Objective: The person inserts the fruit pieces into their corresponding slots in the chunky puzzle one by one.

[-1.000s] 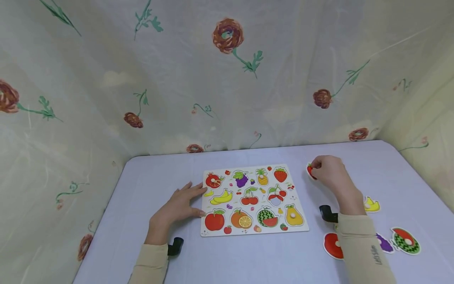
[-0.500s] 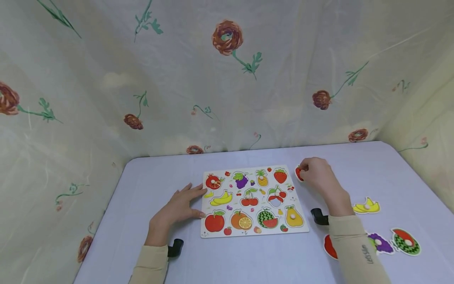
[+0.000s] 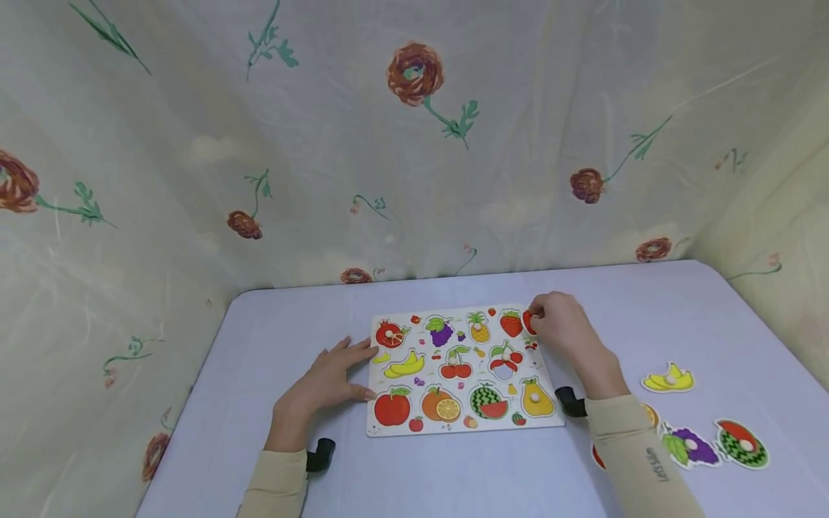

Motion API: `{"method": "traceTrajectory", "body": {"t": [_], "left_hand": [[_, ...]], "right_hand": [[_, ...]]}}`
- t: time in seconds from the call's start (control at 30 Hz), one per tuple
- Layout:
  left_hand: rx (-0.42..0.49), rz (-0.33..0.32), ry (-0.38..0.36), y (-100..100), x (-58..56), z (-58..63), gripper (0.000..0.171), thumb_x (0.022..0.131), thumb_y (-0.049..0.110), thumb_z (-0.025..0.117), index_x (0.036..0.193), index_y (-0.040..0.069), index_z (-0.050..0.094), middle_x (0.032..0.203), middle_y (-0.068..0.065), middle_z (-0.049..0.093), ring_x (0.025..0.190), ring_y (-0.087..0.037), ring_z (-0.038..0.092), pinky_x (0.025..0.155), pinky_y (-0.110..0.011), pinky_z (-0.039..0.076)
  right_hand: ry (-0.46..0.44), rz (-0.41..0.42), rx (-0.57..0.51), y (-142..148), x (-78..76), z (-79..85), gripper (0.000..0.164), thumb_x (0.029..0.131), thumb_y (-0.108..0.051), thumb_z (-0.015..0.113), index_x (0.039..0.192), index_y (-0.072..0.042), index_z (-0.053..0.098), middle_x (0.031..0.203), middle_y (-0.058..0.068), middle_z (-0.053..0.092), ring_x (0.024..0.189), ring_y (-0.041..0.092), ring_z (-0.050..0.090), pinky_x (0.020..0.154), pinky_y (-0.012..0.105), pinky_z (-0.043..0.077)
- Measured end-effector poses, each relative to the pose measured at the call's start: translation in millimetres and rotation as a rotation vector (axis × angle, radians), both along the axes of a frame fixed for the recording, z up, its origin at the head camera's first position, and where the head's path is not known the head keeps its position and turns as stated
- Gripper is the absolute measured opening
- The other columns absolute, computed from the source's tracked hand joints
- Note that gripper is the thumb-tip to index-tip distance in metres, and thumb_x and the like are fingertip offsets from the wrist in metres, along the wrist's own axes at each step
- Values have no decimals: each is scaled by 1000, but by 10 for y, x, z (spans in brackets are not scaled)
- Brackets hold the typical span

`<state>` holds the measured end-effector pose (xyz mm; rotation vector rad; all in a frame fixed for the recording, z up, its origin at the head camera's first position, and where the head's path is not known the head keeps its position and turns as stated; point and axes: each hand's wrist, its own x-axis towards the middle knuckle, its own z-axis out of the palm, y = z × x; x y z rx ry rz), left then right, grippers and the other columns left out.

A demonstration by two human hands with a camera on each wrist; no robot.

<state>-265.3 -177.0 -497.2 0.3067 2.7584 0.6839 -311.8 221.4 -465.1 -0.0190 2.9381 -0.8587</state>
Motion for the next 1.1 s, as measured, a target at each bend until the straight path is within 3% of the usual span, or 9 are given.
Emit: {"method": "traceTrajectory", "body": {"t": [0.17,1.1], "left_hand": [[6,10,4,-11,0,-9,81,74,33,86,146,30,50,160,4,39,155,-29,18,125,-60,14],[1,-8,14,-5,0,14,80,74,33,85,146,28,50,160,2,39,154,-33,20,124,-62,14]], "right_hand": [[22,9,9,-56,4,-17,21,93,-5,56,107,3,70,107,20,67,95,31,55,80,41,53],[49,59,-3,-252,-107,-154,20,95,-7,56,105,0,71,104,17,67,86,26,56,66,27,48]]}}
